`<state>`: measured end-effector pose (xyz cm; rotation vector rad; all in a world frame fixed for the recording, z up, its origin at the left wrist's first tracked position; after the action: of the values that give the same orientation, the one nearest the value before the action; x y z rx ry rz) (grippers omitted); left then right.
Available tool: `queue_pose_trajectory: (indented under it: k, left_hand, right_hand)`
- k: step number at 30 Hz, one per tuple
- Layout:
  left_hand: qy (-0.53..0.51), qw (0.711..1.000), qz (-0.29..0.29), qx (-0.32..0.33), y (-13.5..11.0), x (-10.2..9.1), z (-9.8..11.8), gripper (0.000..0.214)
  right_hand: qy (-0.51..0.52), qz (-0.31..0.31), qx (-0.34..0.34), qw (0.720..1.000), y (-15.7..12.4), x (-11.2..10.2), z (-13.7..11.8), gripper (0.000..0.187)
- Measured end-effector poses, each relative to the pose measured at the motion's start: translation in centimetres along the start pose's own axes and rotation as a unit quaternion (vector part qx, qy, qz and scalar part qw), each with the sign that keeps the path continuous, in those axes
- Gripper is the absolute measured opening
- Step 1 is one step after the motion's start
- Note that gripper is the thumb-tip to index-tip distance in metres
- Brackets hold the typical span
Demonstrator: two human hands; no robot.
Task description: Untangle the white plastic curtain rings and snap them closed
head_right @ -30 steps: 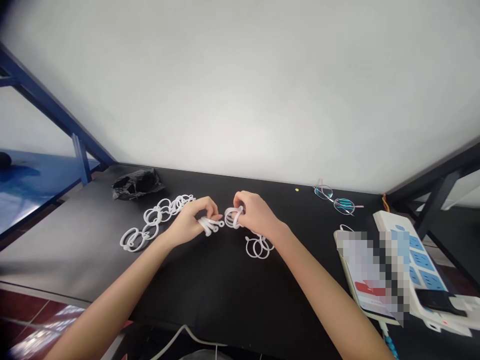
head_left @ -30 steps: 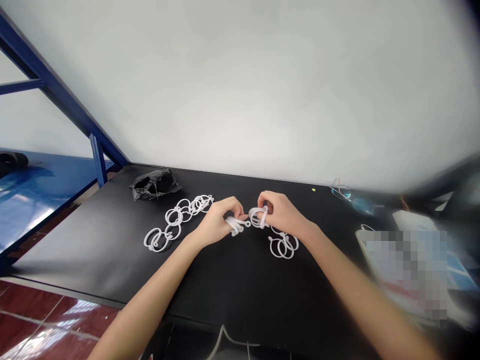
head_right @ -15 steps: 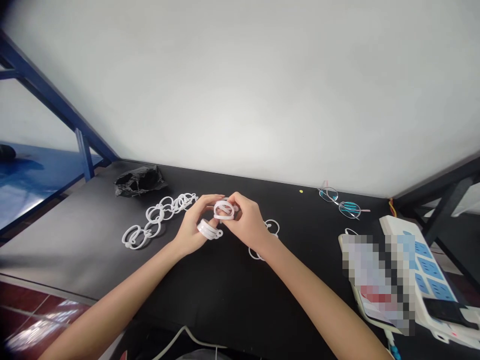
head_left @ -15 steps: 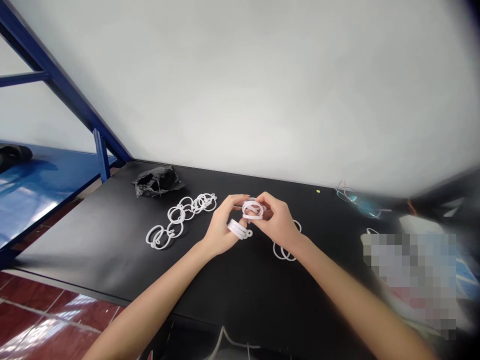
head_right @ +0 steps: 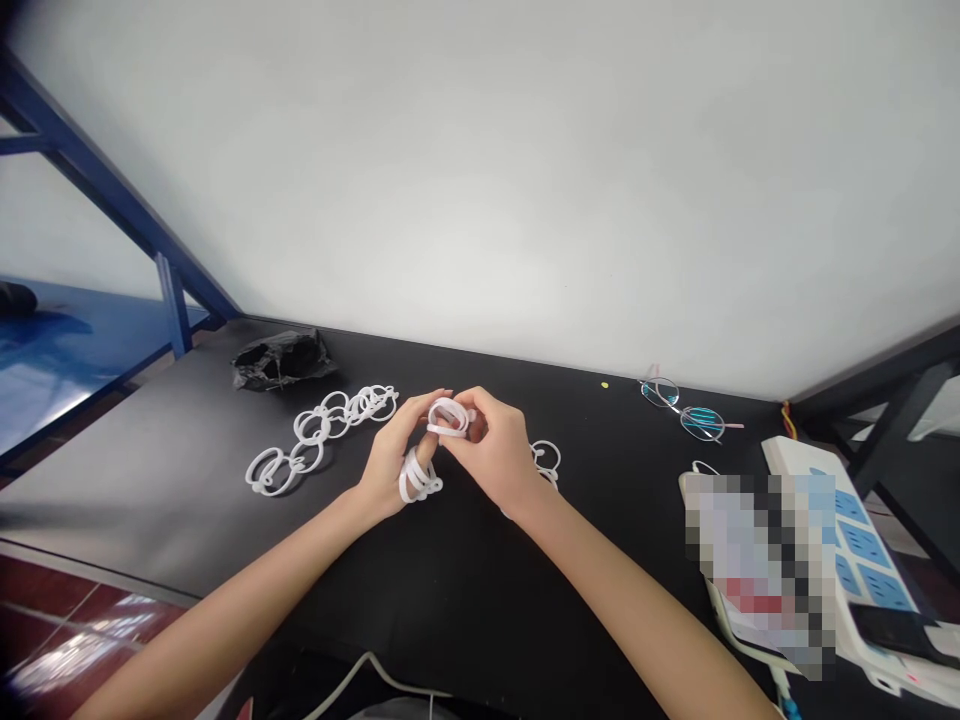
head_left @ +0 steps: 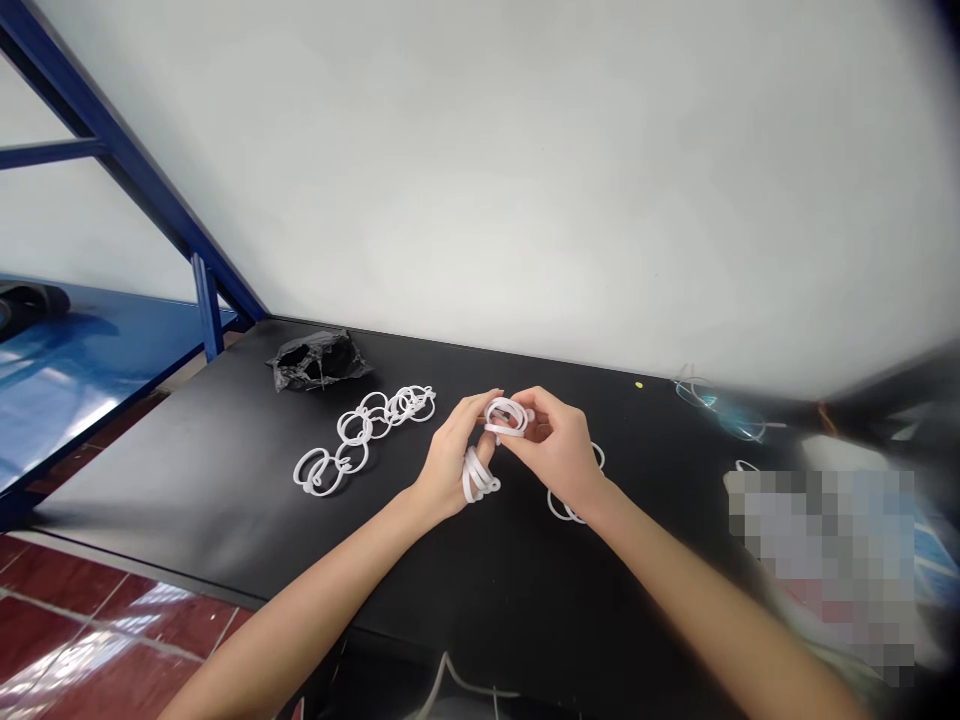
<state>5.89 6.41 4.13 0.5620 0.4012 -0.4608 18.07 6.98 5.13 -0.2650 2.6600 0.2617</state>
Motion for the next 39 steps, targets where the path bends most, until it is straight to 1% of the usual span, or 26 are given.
queue_pose_trajectory:
  k: [5,7,9,11,13,17,18,19,22,25,28,31,33,35,36,37,39]
  left_hand:
    - [-0.019,0.999,-0.01,0.023,0.0,0.6,0.5,0.039]
    - [-0.01,1.0,-0.006,0.029,-0.1,0.5,0.5,0.04]
    - [0.004,1.0,0.005,0.023,-0.1,0.2,0.2,0.038]
    - [0.015,1.0,0.02,0.01,0.0,-0.4,-0.2,0.033]
    - [0.022,0.999,0.029,0.005,0.0,-0.9,-0.4,0.029]
    - [0.03,0.998,0.036,0.032,0.1,-1.6,0.2,0.031]
    - [0.03,0.998,0.035,0.039,0.1,-1.7,0.3,0.031]
    - [0.031,0.998,0.032,0.045,0.1,-1.8,0.4,0.03]
    - [0.034,0.997,0.014,0.061,0.1,-1.7,0.6,0.028]
    - [0.03,0.996,-0.025,0.076,0.2,-1.2,0.6,0.029]
    - [0.016,0.994,-0.06,0.089,0.3,-0.7,0.5,0.038]
    - [0.008,0.992,-0.098,0.082,0.4,0.1,0.1,0.05]
    - [0.003,0.99,-0.119,0.073,0.4,0.6,-0.3,0.051]
    - [-0.003,0.988,-0.136,0.066,0.4,1.0,-0.5,0.052]
    - [-0.008,0.988,-0.142,0.061,0.4,1.2,-0.6,0.053]
    - [-0.014,0.987,-0.15,0.052,0.4,1.4,-0.7,0.056]
    - [-0.033,0.987,-0.154,0.035,0.3,1.5,-0.9,0.061]
  right_hand:
    - [-0.012,0.059,0.001,0.998,-0.4,-0.5,0.6,0.012]
    - [-0.023,0.064,0.0,0.998,-0.5,-0.3,0.5,0.012]
    - [-0.032,0.053,-0.004,0.998,-0.5,0.1,0.2,0.011]
    - [-0.024,0.021,-0.013,0.999,-0.3,0.6,-0.2,0.009]
    - [0.008,-0.02,-0.023,0.999,-0.1,1.1,-0.6,0.011]
    - [0.092,-0.149,-0.024,0.984,0.3,2.3,-1.0,0.026]
    - [0.109,-0.169,-0.018,0.979,0.3,2.4,-0.9,0.028]
    - [0.126,-0.176,-0.009,0.976,0.4,2.1,-0.7,0.029]
    - [0.173,-0.146,0.013,0.974,0.7,0.9,0.1,0.03]
    - [0.201,-0.153,0.004,0.968,0.9,1.0,0.1,0.029]
    - [0.217,-0.154,-0.014,0.964,0.9,1.2,-0.2,0.026]
    - [0.225,-0.139,-0.031,0.964,0.8,1.0,-0.5,0.023]
    - [0.205,-0.106,-0.042,0.972,0.8,0.1,-0.7,0.023]
    - [0.159,-0.078,-0.052,0.983,0.8,-0.7,-1.0,0.021]
    - [0.133,-0.079,-0.057,0.986,0.7,-0.8,-1.3,0.019]
    - [0.111,-0.094,-0.059,0.988,0.7,-0.6,-1.5,0.017]
    - [0.088,-0.141,-0.055,0.985,0.7,0.3,-1.6,0.016]
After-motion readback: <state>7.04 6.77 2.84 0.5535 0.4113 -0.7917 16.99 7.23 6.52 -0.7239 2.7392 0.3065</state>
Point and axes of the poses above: each hand's wrist, its own y-axis towards the middle knuckle, its own x-axis out of the palm, z = x × y, the point moved 10 cm from there along y, towards the middle knuckle, and after that the axes turned 13 degrees about -z, right-handed, at the moved point
